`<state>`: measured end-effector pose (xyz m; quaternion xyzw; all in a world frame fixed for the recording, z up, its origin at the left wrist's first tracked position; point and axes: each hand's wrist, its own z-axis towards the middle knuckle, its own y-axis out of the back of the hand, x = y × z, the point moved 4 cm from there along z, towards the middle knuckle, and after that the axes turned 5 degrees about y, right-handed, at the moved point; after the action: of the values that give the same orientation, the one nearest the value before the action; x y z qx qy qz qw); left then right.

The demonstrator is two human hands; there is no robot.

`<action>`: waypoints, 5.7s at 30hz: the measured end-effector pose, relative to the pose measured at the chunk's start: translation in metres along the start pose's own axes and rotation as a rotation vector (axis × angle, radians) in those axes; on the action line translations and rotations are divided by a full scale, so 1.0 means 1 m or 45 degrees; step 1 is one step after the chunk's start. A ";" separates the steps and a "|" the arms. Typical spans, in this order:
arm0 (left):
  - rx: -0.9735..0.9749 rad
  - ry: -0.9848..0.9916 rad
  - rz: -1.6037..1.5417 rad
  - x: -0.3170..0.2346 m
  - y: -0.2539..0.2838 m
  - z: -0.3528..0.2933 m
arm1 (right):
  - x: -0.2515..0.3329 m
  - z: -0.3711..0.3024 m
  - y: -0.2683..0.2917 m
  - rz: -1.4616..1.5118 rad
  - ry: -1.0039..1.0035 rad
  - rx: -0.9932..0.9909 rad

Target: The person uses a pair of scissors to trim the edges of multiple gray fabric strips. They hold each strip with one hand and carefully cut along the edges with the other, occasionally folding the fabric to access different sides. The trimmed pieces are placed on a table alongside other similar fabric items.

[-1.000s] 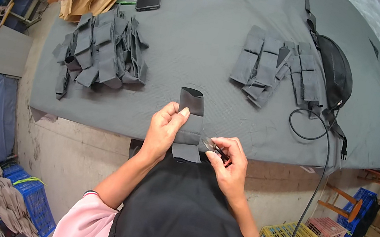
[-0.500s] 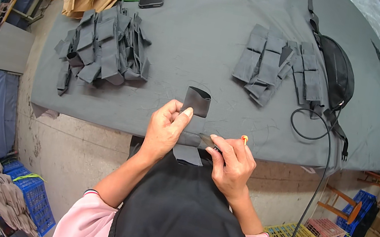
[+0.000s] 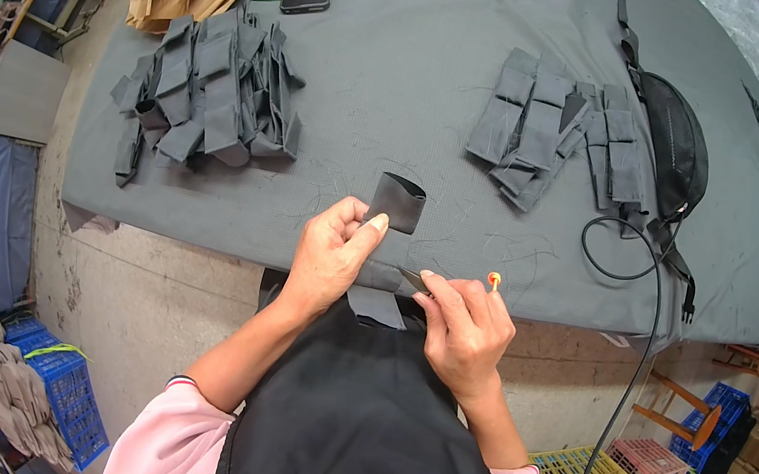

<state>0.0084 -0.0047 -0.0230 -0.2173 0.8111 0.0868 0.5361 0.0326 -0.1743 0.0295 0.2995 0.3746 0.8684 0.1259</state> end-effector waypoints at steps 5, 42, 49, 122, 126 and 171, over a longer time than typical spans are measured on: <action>0.037 -0.030 0.052 -0.005 0.000 -0.002 | -0.009 -0.002 0.003 0.361 -0.303 -0.040; 0.117 -0.019 0.127 -0.010 -0.008 -0.001 | 0.005 0.018 0.014 -0.009 0.179 0.129; 0.208 0.031 0.015 -0.008 -0.011 -0.003 | -0.007 0.015 0.002 0.505 -0.168 0.204; -1.094 -1.231 1.056 -0.147 0.150 0.020 | -0.244 0.085 -0.036 -0.023 -0.945 -0.034; -0.321 -0.799 0.170 -0.129 0.080 0.039 | -0.214 0.096 -0.021 0.230 -0.873 -0.273; 0.754 -0.066 -0.301 -0.012 -0.039 -0.008 | -0.030 0.020 -0.029 1.701 -1.139 -0.072</action>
<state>0.0233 -0.0393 -0.0052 -0.1423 0.7563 -0.2105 0.6028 0.0687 -0.1564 0.0069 0.7765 0.0083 0.5671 -0.2745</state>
